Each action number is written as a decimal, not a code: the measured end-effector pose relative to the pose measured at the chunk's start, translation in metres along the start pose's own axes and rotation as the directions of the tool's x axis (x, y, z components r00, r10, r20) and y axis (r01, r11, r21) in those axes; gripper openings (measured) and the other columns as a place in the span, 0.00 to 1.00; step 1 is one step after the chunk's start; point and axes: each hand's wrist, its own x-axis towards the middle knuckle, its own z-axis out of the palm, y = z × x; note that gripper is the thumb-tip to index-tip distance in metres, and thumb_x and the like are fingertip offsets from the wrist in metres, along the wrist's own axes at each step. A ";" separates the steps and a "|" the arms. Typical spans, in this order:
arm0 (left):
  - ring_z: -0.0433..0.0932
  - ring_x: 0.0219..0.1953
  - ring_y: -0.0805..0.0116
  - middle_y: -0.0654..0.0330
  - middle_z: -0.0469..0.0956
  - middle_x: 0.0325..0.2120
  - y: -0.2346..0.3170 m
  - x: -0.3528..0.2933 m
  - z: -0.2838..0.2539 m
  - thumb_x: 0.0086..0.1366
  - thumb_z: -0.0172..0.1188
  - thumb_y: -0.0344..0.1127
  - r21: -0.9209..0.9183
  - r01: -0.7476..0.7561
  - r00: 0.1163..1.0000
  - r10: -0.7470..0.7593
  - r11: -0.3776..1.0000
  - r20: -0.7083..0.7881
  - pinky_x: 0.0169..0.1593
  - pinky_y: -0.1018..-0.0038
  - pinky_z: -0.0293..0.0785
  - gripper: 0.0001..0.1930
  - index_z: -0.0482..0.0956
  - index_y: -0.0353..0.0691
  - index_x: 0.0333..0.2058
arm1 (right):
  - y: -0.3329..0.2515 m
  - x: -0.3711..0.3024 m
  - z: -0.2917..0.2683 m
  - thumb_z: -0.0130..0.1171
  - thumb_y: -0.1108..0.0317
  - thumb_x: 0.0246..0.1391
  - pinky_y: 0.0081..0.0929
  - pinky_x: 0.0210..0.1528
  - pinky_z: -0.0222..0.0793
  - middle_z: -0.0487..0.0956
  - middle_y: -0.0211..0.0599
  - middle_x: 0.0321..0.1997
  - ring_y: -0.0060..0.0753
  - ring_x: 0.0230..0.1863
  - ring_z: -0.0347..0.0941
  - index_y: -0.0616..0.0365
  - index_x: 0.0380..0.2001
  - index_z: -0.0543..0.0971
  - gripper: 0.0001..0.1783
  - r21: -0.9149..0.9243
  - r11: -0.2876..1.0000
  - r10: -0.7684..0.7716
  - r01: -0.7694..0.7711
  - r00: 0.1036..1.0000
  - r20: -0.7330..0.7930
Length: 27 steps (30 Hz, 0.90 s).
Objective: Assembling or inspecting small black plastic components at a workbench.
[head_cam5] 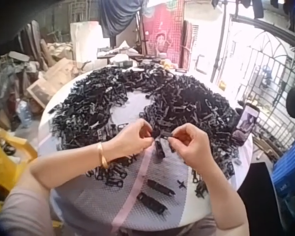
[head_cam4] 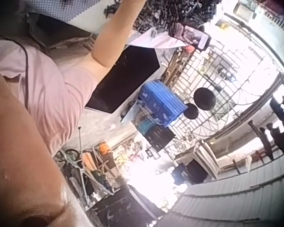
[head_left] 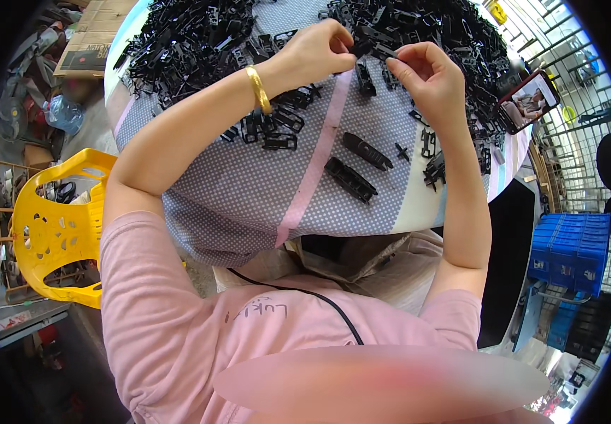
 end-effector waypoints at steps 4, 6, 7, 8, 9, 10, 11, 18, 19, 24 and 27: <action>0.77 0.32 0.71 0.54 0.75 0.31 0.010 -0.012 -0.001 0.54 0.57 0.28 -0.755 0.200 0.975 -0.206 0.625 0.087 0.39 0.79 0.76 0.17 0.70 0.30 0.43 | -0.008 -0.005 0.006 0.62 0.73 0.45 0.11 0.35 0.67 0.77 0.28 0.28 0.16 0.31 0.72 0.62 0.31 0.76 0.08 0.113 0.993 -0.021 0.024 0.999 -0.025; 0.77 0.34 0.70 0.55 0.76 0.32 0.017 -0.017 -0.005 0.54 0.57 0.27 -0.788 0.131 0.991 -0.083 0.602 0.101 0.42 0.79 0.75 0.17 0.70 0.29 0.43 | -0.011 -0.007 0.007 0.60 0.75 0.46 0.12 0.36 0.68 0.77 0.28 0.29 0.17 0.32 0.73 0.62 0.32 0.77 0.08 0.073 0.993 -0.094 0.098 0.994 -0.052; 0.78 0.35 0.70 0.55 0.76 0.32 0.017 -0.019 -0.004 0.54 0.57 0.26 -0.783 0.128 0.992 -0.086 0.609 0.095 0.44 0.80 0.74 0.16 0.71 0.29 0.43 | -0.012 -0.007 0.008 0.60 0.75 0.46 0.12 0.36 0.68 0.77 0.28 0.29 0.17 0.32 0.73 0.62 0.32 0.77 0.08 0.073 0.993 -0.091 0.094 0.995 -0.049; 0.78 0.35 0.70 0.55 0.76 0.32 0.018 -0.021 -0.003 0.54 0.57 0.26 -0.784 0.131 0.991 -0.089 0.606 0.097 0.44 0.80 0.74 0.16 0.71 0.29 0.43 | -0.012 -0.007 0.008 0.60 0.76 0.45 0.13 0.37 0.68 0.77 0.29 0.30 0.18 0.33 0.73 0.62 0.32 0.77 0.08 0.074 0.989 -0.122 0.126 0.991 -0.047; 0.77 0.37 0.69 0.55 0.75 0.34 0.020 -0.022 -0.004 0.56 0.55 0.26 -0.776 0.141 0.990 -0.089 0.615 0.109 0.45 0.79 0.73 0.16 0.71 0.31 0.44 | -0.012 -0.007 0.008 0.60 0.77 0.45 0.14 0.38 0.69 0.77 0.30 0.31 0.19 0.34 0.73 0.63 0.32 0.77 0.08 0.074 0.985 -0.155 0.159 0.987 -0.047; 0.77 0.39 0.69 0.54 0.75 0.36 0.020 -0.023 -0.003 0.57 0.54 0.26 -0.767 0.150 0.989 -0.089 0.623 0.121 0.47 0.78 0.73 0.15 0.70 0.32 0.45 | -0.012 -0.007 0.008 0.60 0.77 0.45 0.14 0.38 0.69 0.77 0.30 0.31 0.19 0.34 0.73 0.63 0.32 0.77 0.08 0.074 0.985 -0.153 0.156 0.987 -0.046; 0.77 0.39 0.69 0.54 0.75 0.36 0.020 -0.023 -0.003 0.57 0.54 0.26 -0.768 0.151 0.988 -0.090 0.622 0.122 0.47 0.78 0.73 0.15 0.70 0.32 0.45 | -0.012 -0.006 0.007 0.60 0.77 0.45 0.14 0.37 0.70 0.77 0.31 0.32 0.19 0.34 0.74 0.63 0.31 0.78 0.07 0.057 0.979 -0.192 0.194 0.981 -0.040; 0.77 0.37 0.67 0.52 0.74 0.35 0.025 -0.029 -0.005 0.57 0.52 0.24 -0.869 0.250 0.967 -0.145 0.427 0.208 0.47 0.78 0.73 0.15 0.69 0.25 0.44 | -0.022 -0.011 0.017 0.61 0.77 0.42 0.16 0.33 0.72 0.79 0.36 0.33 0.23 0.32 0.75 0.63 0.28 0.79 0.06 -0.137 0.915 -0.391 0.380 0.918 -0.066; 0.77 0.38 0.66 0.50 0.73 0.36 0.026 -0.030 -0.005 0.58 0.50 0.25 -0.906 0.278 0.959 -0.145 0.319 0.243 0.47 0.76 0.73 0.15 0.67 0.24 0.44 | -0.023 -0.012 0.021 0.62 0.76 0.39 0.20 0.31 0.73 0.79 0.35 0.31 0.31 0.29 0.76 0.61 0.25 0.79 0.05 -0.143 0.920 -0.381 0.364 0.917 -0.119; 0.76 0.41 0.62 0.49 0.72 0.40 0.030 -0.032 -0.016 0.63 0.45 0.29 -0.925 0.319 0.946 -0.127 0.206 0.298 0.48 0.71 0.73 0.15 0.66 0.26 0.46 | -0.023 -0.012 0.022 0.62 0.73 0.38 0.22 0.32 0.70 0.79 0.29 0.33 0.29 0.31 0.73 0.57 0.27 0.80 0.08 -0.310 0.813 -0.537 0.493 0.841 -0.072; 0.76 0.42 0.62 0.50 0.73 0.41 0.026 -0.029 -0.018 0.65 0.43 0.32 -0.906 0.317 0.949 -0.090 0.281 0.303 0.49 0.69 0.73 0.15 0.67 0.31 0.48 | -0.023 -0.010 0.021 0.62 0.72 0.39 0.21 0.32 0.68 0.79 0.27 0.34 0.28 0.32 0.71 0.55 0.30 0.81 0.09 -0.447 0.703 -0.628 0.553 0.778 -0.026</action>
